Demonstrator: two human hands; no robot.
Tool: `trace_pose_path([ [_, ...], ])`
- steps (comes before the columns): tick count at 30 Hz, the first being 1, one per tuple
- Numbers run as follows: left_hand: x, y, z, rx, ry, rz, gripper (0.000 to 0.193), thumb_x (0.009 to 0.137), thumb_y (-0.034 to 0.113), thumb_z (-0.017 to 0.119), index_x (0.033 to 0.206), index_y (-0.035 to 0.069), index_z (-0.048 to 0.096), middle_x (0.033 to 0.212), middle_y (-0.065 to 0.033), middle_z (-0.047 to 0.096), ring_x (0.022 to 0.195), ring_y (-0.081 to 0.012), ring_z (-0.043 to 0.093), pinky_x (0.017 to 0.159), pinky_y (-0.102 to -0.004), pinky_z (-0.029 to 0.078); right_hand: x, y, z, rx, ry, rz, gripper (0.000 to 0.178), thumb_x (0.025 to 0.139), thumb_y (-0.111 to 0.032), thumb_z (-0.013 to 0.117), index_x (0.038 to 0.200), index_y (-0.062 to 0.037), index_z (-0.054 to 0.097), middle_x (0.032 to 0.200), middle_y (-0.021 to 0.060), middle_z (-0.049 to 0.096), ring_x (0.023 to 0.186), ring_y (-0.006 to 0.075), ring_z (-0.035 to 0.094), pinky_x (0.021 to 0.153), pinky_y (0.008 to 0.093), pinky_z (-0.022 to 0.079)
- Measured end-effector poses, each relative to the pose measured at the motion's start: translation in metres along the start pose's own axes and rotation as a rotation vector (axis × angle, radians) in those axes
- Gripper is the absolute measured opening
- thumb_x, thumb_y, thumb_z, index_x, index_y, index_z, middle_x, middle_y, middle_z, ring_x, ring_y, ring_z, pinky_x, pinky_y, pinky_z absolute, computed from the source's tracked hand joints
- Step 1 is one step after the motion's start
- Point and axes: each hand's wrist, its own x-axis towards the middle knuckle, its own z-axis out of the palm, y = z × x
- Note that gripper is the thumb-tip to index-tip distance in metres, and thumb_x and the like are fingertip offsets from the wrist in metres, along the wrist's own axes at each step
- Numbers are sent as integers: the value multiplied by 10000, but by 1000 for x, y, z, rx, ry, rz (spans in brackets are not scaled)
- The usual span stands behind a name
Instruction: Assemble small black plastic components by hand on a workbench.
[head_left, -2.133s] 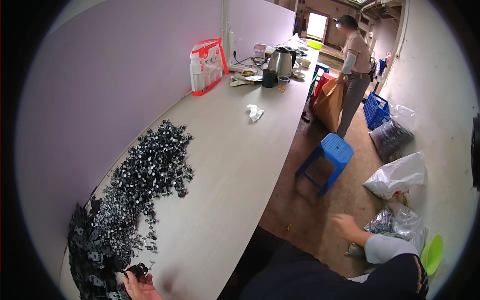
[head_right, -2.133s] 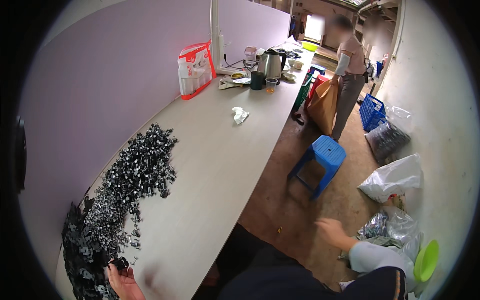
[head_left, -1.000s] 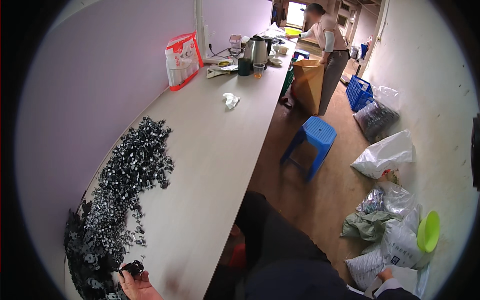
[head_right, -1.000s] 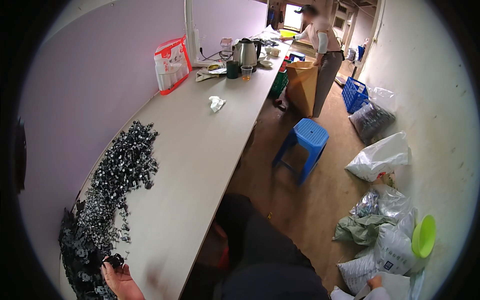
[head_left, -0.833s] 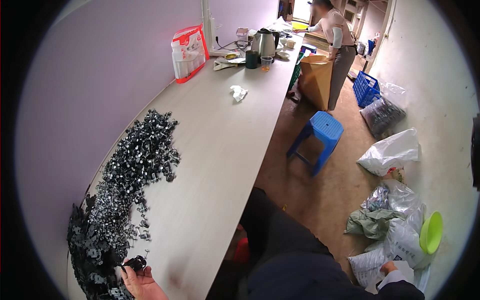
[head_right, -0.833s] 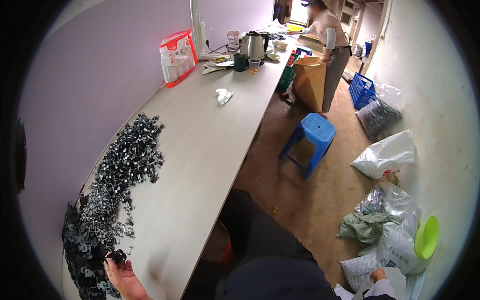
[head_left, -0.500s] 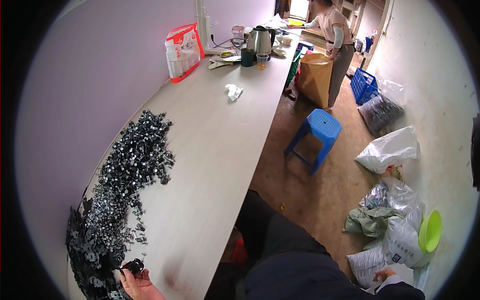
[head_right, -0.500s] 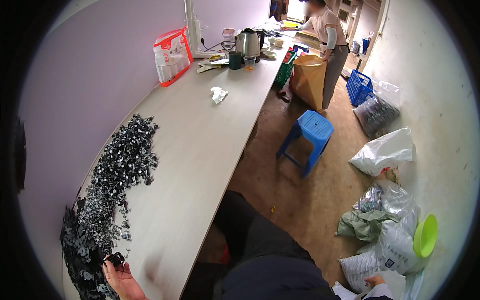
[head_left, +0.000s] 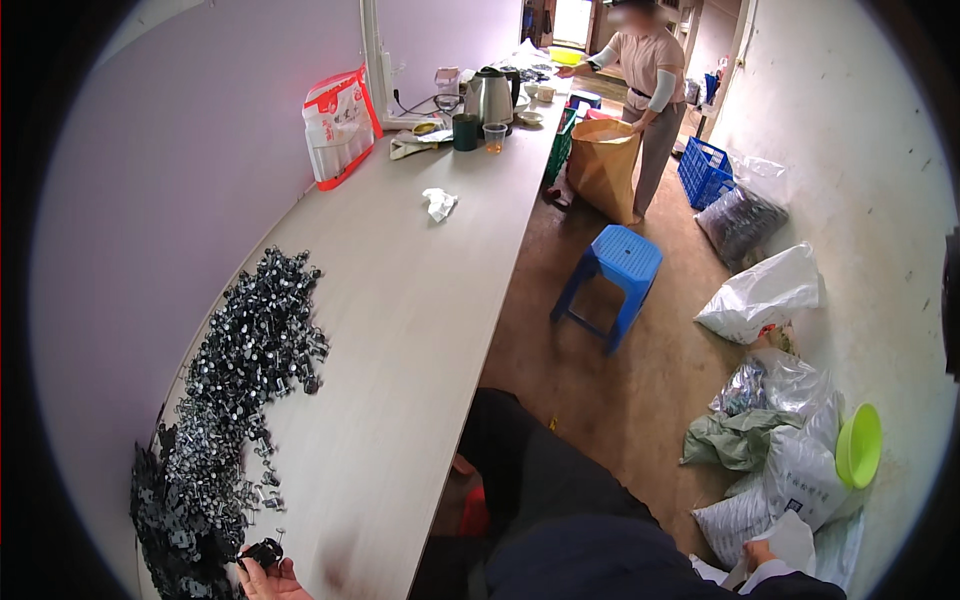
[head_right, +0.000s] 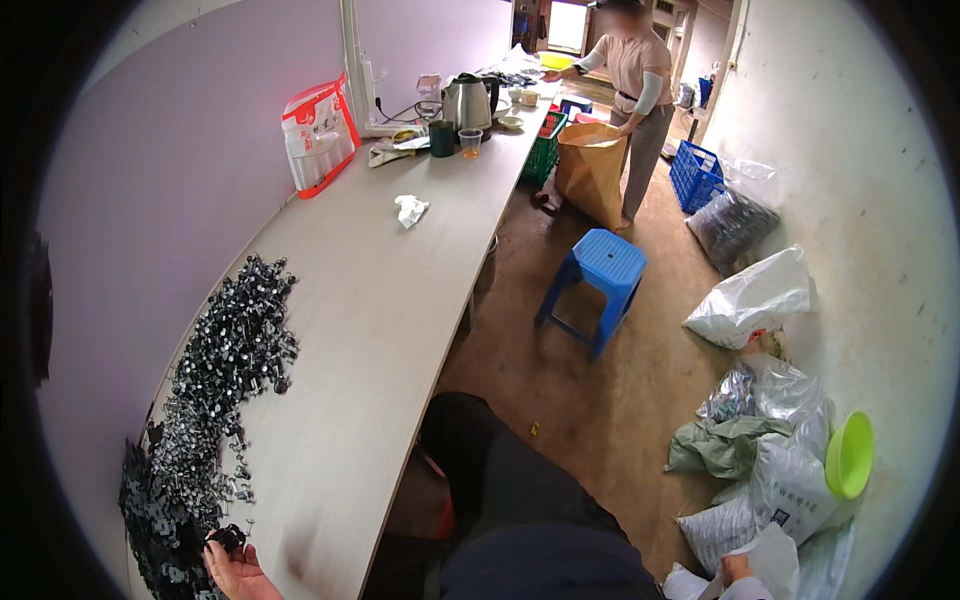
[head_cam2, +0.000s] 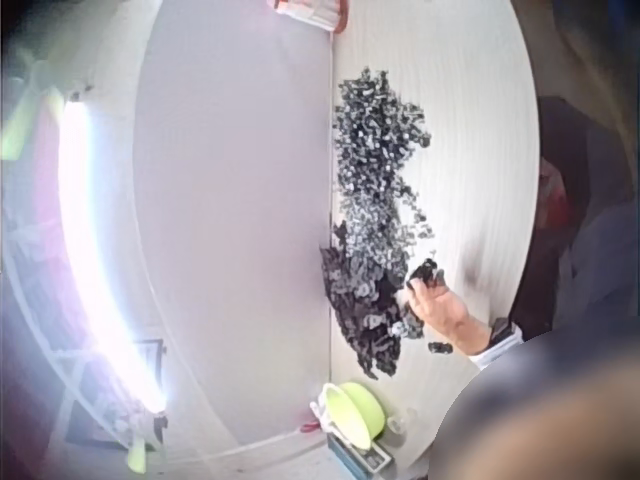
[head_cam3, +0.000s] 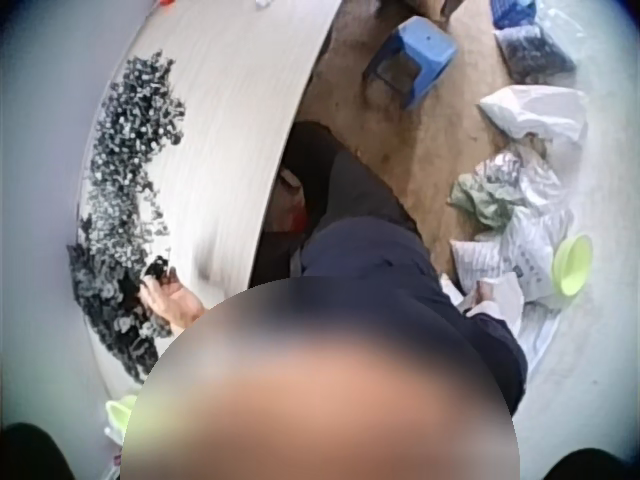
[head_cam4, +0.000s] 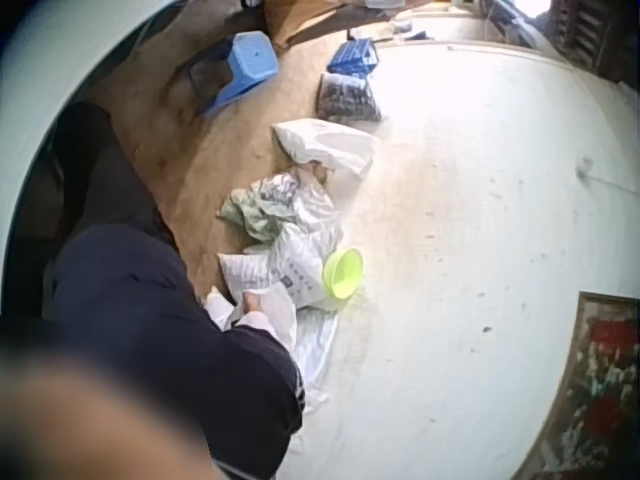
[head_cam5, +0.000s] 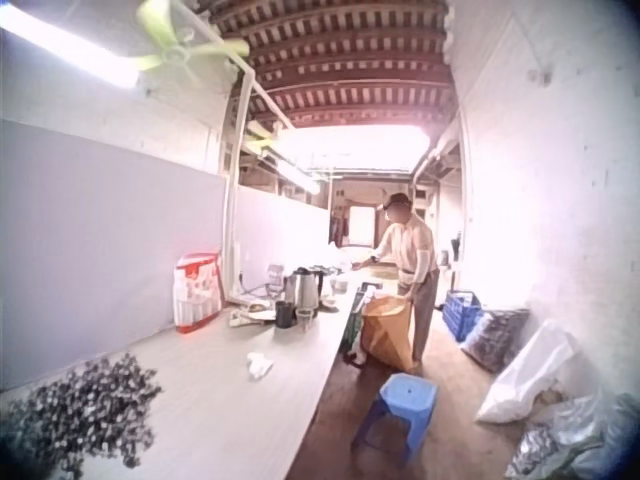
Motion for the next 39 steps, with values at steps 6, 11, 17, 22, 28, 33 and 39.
trace_pose_path([
  [6, -6, 6, 0, 40, -10, 9, 256, 966, 179, 579, 1163, 30, 512, 1068, -128, 631, 920, -238, 612, 785, -363, 514, 26, -13, 15, 409, 143, 203, 461, 873, -370, 683, 1255, -124, 602, 1264, 149, 612, 1142, 324, 581, 980, 412, 433],
  [11, 1, 4, 2, 48, 8, -5, 252, 968, 188, 576, 1159, 31, 527, 1069, -128, 631, 910, -232, 611, 780, -354, 509, 72, 20, 38, 717, 266, 355, 471, 881, -360, 674, 1275, -121, 579, 1285, 155, 596, 1157, 329, 572, 982, 421, 433],
  [17, -9, 8, 11, 53, -1, 17, 237, 989, 200, 533, 1163, 40, 526, 1094, -132, 630, 935, -235, 614, 802, -352, 509, -3, -64, -2, 1004, 302, 613, 484, 889, -349, 664, 1299, -117, 551, 1310, 162, 578, 1175, 335, 561, 984, 430, 433],
  [22, 4, -12, -13, 391, 35, 239, 245, 983, 197, 546, 1169, 39, 526, 1103, -144, 630, 941, -244, 616, 802, -367, 510, -48, -93, -27, 1005, 453, 573, 443, 886, -227, 577, 1249, 20, 522, 1253, 223, 595, 1127, 387, 594, 952, 449, 458],
  [28, -3, 2, -4, 29, -2, -3, 269, 979, 189, 552, 1202, 42, 523, 1115, -147, 632, 944, -259, 619, 804, -381, 511, -40, -78, -18, 1026, 384, 527, 484, 918, -287, 595, 1321, -45, 479, 1342, 178, 538, 1210, 349, 535, 976, 469, 436],
  [33, -3, 0, -5, -16, 43, 3, 240, 974, 178, 555, 1173, 46, 528, 1092, -139, 641, 924, -254, 623, 802, -385, 513, -25, -66, -9, 1117, 548, 506, 430, 908, -264, 589, 1242, 2, 541, 1244, 206, 598, 1128, 358, 591, 930, 449, 463],
  [39, -2, 2, 7, 65, -22, -14, 196, 978, 168, 540, 1124, 37, 533, 1083, -149, 640, 933, -264, 623, 798, -385, 518, -15, -35, -10, 1025, 748, 393, 401, 877, -261, 612, 1114, 61, 599, 1098, 244, 653, 1007, 383, 634, 835, 459, 485],
])
